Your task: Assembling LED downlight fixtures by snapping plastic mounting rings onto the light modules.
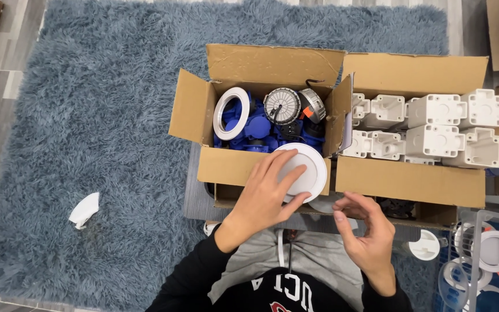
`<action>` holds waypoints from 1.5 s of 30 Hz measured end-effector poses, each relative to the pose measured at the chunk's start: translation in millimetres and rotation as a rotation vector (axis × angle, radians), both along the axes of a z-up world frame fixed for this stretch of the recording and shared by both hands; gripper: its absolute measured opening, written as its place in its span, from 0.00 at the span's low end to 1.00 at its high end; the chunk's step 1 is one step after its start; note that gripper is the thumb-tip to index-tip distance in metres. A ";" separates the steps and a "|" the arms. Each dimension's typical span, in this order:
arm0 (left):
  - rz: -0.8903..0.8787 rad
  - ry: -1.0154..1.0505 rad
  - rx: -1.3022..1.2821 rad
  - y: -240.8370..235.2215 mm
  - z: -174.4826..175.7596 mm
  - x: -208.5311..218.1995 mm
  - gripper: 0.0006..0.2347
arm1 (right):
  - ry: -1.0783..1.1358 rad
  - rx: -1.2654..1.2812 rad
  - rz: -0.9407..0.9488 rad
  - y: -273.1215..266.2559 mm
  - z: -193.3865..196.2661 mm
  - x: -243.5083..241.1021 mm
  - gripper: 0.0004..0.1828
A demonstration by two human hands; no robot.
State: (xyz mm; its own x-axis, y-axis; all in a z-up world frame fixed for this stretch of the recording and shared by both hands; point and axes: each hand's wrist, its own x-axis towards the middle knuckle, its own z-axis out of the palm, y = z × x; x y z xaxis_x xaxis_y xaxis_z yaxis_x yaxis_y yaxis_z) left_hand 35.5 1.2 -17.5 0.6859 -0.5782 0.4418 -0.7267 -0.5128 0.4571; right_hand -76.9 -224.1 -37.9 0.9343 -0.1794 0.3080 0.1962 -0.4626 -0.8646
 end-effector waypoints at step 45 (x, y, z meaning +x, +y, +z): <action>-0.019 0.027 -0.022 1.8 0.8 14.7 0.10 | -0.091 -0.096 0.074 1.5 10.1 9.9 0.12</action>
State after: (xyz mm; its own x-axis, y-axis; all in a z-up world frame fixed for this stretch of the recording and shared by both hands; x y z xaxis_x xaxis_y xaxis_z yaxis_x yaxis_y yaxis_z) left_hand 50.3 3.0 -16.7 0.6864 -0.5819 0.4362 -0.7238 -0.4884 0.4874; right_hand -67.0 -222.6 -27.8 0.9111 -0.0765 0.4049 0.3089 -0.5236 -0.7940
